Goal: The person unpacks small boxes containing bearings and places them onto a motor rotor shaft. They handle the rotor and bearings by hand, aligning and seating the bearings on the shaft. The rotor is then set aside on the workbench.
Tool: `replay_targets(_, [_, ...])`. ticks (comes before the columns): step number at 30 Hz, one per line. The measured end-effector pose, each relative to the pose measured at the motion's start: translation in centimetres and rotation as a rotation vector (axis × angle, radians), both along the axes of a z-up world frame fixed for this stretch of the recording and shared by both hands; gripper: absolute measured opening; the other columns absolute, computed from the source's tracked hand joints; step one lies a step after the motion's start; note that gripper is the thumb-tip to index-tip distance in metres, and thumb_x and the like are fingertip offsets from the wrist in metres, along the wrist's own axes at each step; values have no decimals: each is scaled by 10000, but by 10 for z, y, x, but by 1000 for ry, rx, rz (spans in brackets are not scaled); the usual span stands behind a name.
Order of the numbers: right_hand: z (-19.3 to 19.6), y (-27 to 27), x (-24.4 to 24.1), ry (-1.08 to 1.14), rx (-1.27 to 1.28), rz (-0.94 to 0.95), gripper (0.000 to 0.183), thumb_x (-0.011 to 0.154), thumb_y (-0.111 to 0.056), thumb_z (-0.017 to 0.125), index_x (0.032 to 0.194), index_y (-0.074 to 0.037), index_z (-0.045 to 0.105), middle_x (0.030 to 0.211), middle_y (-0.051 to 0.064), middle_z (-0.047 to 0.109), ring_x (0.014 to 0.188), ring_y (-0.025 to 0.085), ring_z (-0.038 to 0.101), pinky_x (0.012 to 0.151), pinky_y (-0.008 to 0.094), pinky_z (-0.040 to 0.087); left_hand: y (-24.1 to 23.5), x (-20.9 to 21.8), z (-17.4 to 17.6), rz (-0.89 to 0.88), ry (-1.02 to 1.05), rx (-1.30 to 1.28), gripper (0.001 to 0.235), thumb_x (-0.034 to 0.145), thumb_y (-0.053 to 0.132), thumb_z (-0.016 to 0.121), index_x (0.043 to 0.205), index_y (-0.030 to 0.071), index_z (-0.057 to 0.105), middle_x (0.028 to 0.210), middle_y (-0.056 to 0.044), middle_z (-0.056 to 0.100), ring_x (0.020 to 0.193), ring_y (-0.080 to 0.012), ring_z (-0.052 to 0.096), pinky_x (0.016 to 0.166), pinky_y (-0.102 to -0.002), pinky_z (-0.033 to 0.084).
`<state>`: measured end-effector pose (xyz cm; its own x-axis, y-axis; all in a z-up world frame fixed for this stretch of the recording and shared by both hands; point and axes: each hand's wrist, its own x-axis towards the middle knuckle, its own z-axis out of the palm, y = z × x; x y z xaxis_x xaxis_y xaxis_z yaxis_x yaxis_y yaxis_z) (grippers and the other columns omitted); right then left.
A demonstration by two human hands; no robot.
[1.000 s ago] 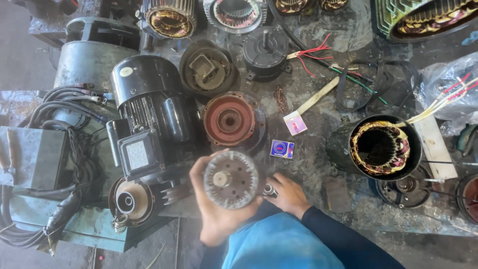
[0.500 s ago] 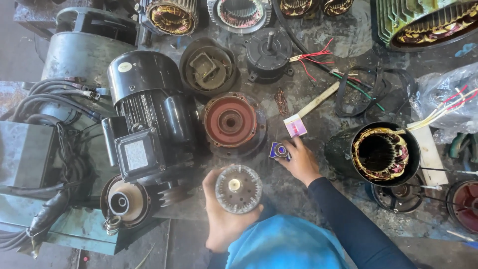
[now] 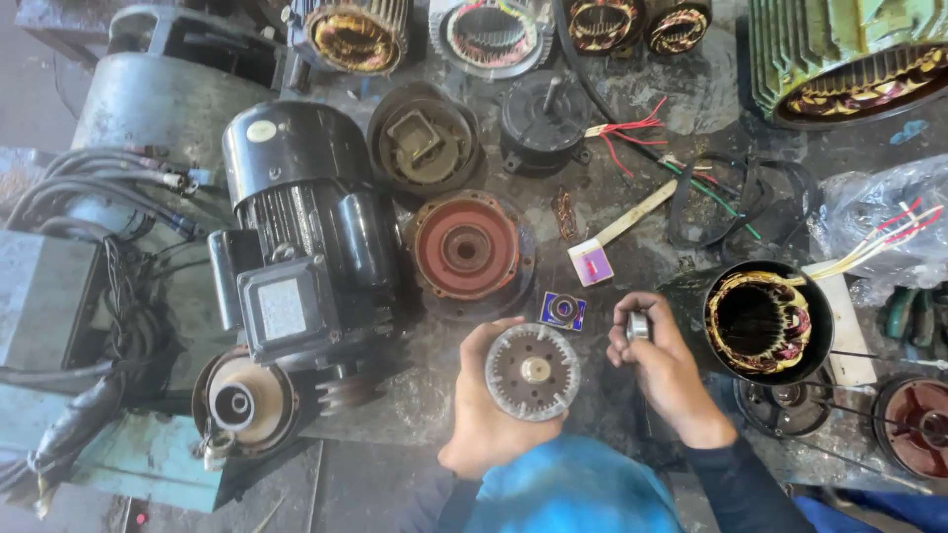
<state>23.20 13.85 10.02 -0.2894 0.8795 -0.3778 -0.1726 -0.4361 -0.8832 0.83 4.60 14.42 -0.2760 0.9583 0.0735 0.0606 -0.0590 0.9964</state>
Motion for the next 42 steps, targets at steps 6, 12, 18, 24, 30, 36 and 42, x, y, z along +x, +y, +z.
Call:
replay_targets(6, [144, 1, -22, -423, 728, 448, 691, 826, -215, 870, 1393, -112, 489, 1273, 94, 712, 1180, 189, 737, 1023, 293, 604, 2, 9, -5, -59, -67, 50, 968, 590, 191, 900, 1406, 90, 389, 1426, -159, 583, 1236, -291, 707, 1044, -416, 590])
replay_targets(12, [162, 13, -49, -600, 949, 748, 578, 880, -402, 821, 1346, -111, 643, 1282, 99, 751, 1168, 255, 741, 1031, 372, 554, 4, 7, 4, -46, -46, -98, 992, 560, 315, 904, 1416, 135, 438, 1391, -85, 621, 1189, -230, 719, 998, -387, 605])
replay_targets(18, [165, 10, -55, -611, 746, 783, 549, 853, -363, 813, 1339, -176, 639, 1410, 86, 631, 1174, 187, 706, 596, 275, 813, 2, 8, -7, -29, -7, 11, 989, 582, 281, 883, 1428, 119, 396, 1380, -104, 617, 1174, -255, 714, 984, -407, 598])
replay_targets(24, [162, 10, -53, -636, 941, 803, 551, 878, -325, 841, 1346, -112, 643, 1333, 108, 676, 1164, 237, 737, 1010, 365, 566, 0, 9, -8, -39, 52, -8, 978, 552, 307, 884, 1401, 118, 438, 1332, -71, 638, 1131, -232, 720, 945, -389, 604])
replay_targets(30, [164, -5, -55, -908, 1017, 703, 611, 812, -404, 900, 1282, -109, 642, 1174, 31, 709, 881, 262, 775, 760, 404, 609, 2, 15, -6, -29, 38, 48, 938, 597, 291, 878, 1403, 107, 435, 1344, -93, 627, 1124, -235, 719, 939, -386, 600])
replay_targets(36, [161, -15, -56, -963, 1066, 659, 598, 836, -440, 882, 1244, -81, 633, 1124, 43, 692, 891, 259, 755, 713, 412, 608, 2, 11, -4, -57, 52, 128, 934, 624, 340, 906, 1401, 117, 440, 1395, -102, 615, 1178, -254, 706, 981, -395, 589])
replay_targets(42, [173, -10, -45, -953, 1104, 786, 997, 799, -806, 688, 1468, -77, 560, 1394, 102, 652, 1193, 301, 606, 1024, 505, 501, -6, 12, -12, -87, 60, 159, 1044, 647, 594, 886, 1434, 76, 436, 1432, -126, 584, 1309, -305, 661, 1088, -460, 558])
